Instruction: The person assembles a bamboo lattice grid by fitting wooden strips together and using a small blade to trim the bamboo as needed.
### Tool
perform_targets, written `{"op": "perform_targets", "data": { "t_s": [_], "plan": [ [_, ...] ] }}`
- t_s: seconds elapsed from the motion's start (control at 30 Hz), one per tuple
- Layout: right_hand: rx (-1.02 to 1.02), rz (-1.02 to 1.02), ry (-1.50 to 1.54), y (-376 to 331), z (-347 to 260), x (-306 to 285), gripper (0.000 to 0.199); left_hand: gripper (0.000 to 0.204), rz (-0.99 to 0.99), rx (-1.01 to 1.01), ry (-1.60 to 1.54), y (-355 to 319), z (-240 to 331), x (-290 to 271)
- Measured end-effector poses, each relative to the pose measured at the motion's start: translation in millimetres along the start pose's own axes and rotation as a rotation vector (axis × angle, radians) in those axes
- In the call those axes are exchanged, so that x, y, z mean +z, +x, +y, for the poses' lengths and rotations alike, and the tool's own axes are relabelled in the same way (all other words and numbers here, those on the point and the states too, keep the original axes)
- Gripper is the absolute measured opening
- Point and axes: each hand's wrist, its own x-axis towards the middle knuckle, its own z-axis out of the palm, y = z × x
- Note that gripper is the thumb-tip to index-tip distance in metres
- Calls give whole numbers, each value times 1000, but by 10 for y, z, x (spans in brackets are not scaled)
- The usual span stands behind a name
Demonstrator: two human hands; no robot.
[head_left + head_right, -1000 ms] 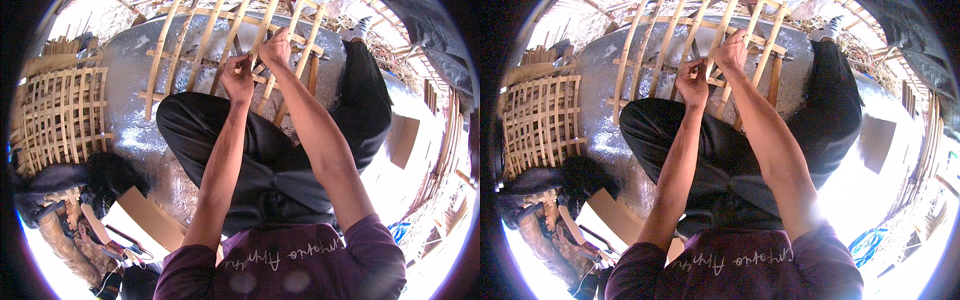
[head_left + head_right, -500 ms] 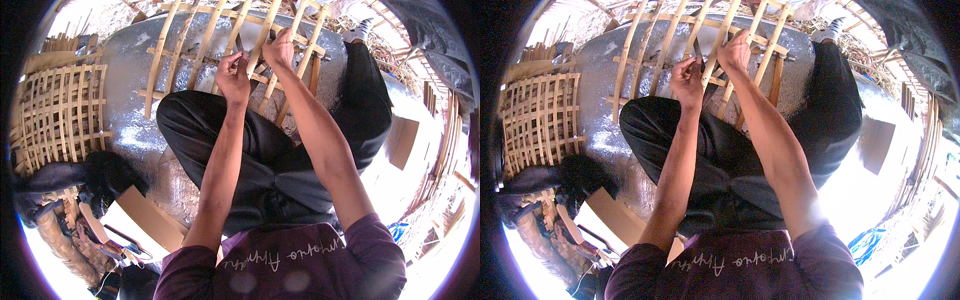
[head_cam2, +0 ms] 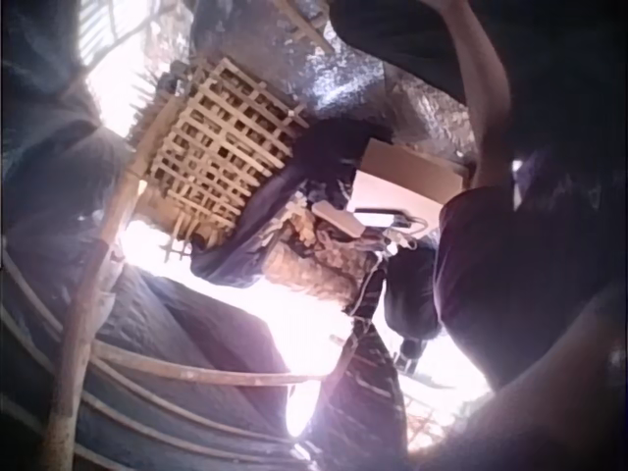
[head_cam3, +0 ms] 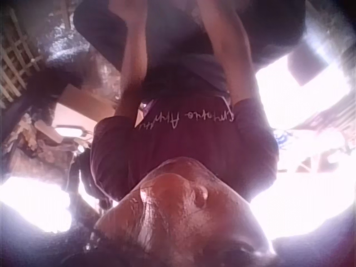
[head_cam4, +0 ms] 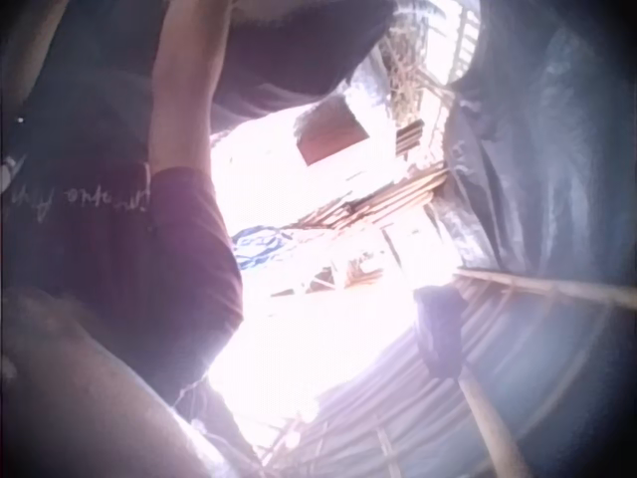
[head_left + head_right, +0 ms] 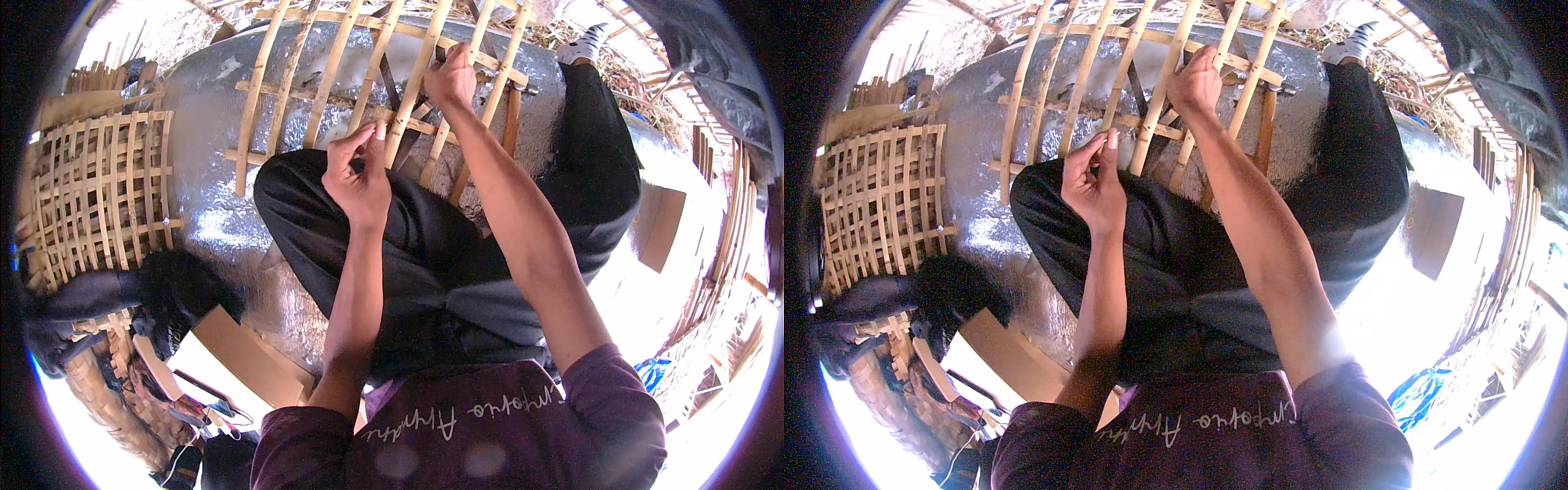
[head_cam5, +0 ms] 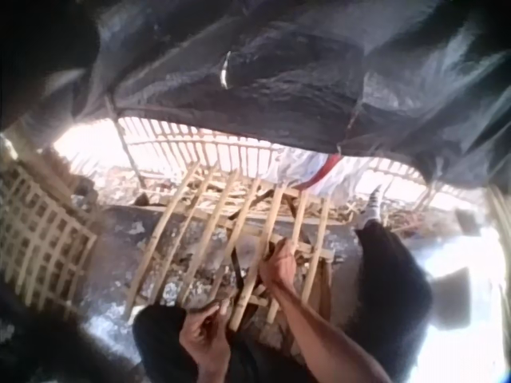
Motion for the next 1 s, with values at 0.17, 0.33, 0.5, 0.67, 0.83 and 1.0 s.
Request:
{"op": "perform_targets", "data": {
  "t_s": [0.17, 0.33, 0.5, 0.67, 0.83, 1.0],
  "plan": [
    [-51, 45, 18, 5, 24, 12, 40, 12, 88, 229, 123, 148, 49, -328],
    [-1, -9, 15, 0, -17, -43, 39, 11, 183, 290, 359, 373, 30, -826],
    [-15, -27, 3, -8, -8, 4, 40, 10, 232, 72, 334, 452, -53, -979],
    [-32, -28, -15, -8, 37, 28, 42, 12, 135, 74, 442, 472, -144, -898],
    [-63, -137, -1, -37, 25, -48, 46, 11, 93, 160, 595, 514, -110, -822],
    [-101, -74, 45, -94, 162, -75, 40, 11, 70, 180, 627, 506, -62, -776]
  ]
}}
